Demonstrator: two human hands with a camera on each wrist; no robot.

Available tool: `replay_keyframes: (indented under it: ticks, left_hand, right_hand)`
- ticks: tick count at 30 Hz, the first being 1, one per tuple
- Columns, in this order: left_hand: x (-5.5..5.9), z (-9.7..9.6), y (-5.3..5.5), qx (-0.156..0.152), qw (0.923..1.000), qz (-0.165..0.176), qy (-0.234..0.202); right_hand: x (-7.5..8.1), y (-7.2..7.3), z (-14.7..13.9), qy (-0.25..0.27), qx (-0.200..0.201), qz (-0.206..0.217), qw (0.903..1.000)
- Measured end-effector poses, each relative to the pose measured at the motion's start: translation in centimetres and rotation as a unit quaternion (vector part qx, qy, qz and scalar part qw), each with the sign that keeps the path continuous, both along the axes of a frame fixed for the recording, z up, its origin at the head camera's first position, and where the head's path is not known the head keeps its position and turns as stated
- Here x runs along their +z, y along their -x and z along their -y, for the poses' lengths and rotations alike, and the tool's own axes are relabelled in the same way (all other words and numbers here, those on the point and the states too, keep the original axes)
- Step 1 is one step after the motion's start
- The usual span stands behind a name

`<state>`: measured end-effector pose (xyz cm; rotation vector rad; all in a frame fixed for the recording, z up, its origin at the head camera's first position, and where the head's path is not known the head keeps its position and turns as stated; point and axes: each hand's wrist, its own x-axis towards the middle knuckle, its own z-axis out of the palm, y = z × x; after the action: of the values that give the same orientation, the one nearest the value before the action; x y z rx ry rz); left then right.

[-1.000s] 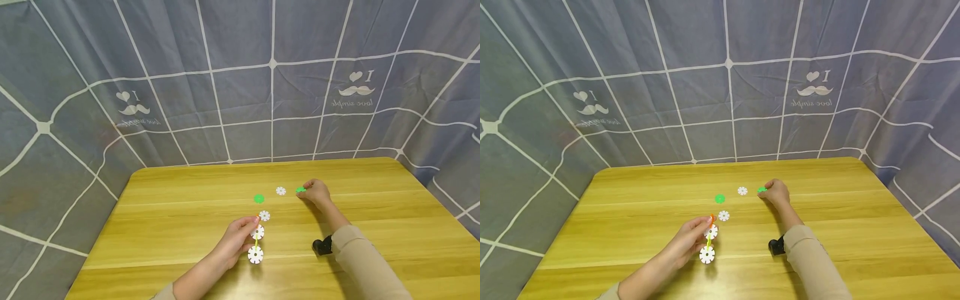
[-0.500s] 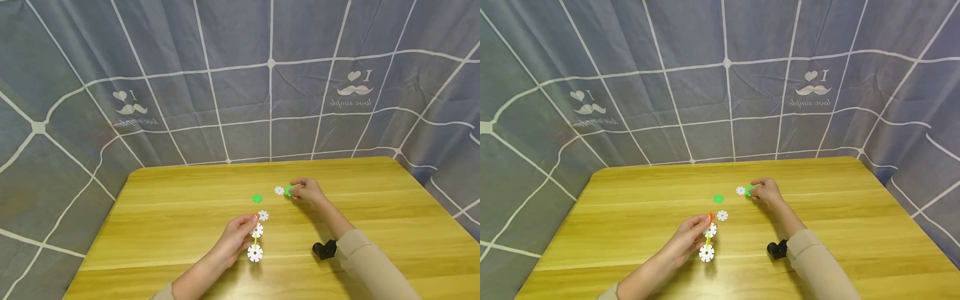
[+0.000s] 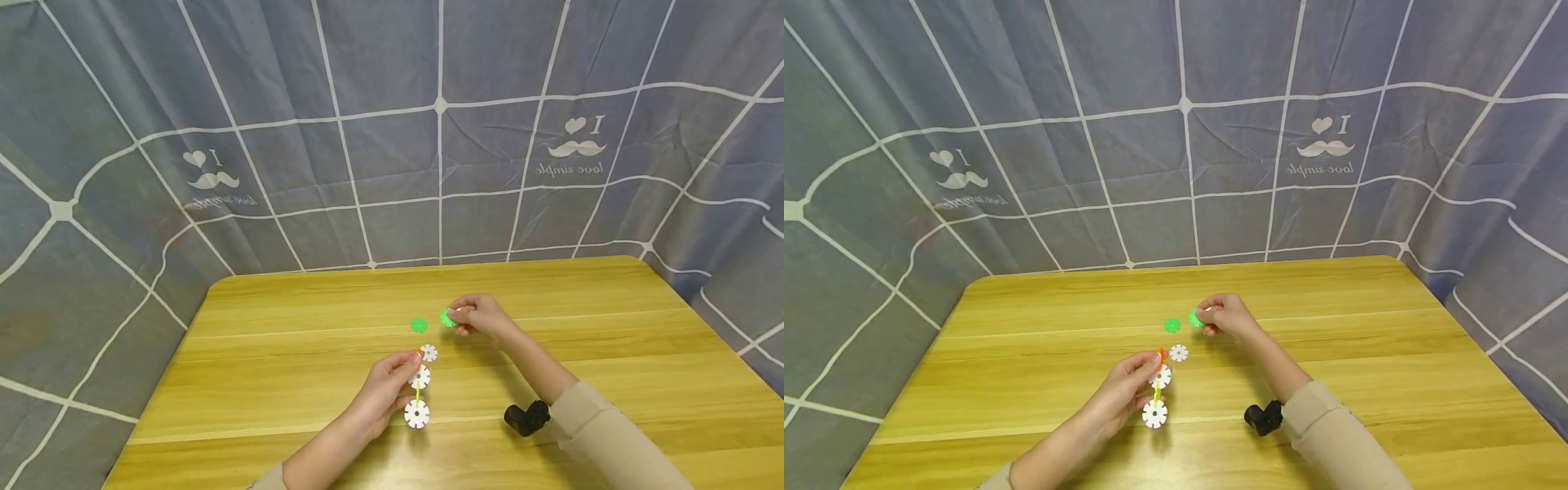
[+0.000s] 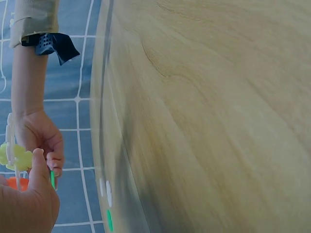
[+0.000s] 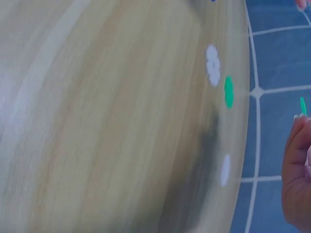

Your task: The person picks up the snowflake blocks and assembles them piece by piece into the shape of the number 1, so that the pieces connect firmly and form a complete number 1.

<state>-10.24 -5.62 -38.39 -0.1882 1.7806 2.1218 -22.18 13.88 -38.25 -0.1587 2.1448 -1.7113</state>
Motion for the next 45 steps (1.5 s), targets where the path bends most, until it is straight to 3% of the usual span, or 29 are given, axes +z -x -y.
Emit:
replay_keyframes:
  ticks: [9, 18, 30, 40, 45]
  left_hand:
    - [-0.1, 0.3, 0.1, 0.003, 1.0, 0.0, 0.004]
    - [0.2, 0.6, 0.2, -0.006, 0.9998, -0.002, 0.019]
    - [-0.1, 0.7, -0.1, -0.004, 1.0, -0.009, 0.001]
    - [-0.2, 0.5, -0.5, 0.004, 0.9984, -0.054, 0.016]
    - [-0.2, 0.1, -0.8, 0.016, 0.9978, -0.057, 0.028]
  right_hand:
    - [0.9, -1.2, 1.5, 0.018, 0.066, -0.003, 0.9976]
    - [1.3, -2.1, 2.7, 0.055, 0.138, -0.003, 0.9889]
    - [1.7, -3.4, 3.0, 0.054, 0.156, -0.027, 0.986]
    - [2.1, -3.6, 3.0, 0.045, 0.182, -0.041, 0.9814]
    - [2.4, -3.5, 3.0, 0.032, 0.203, -0.048, 0.9774]
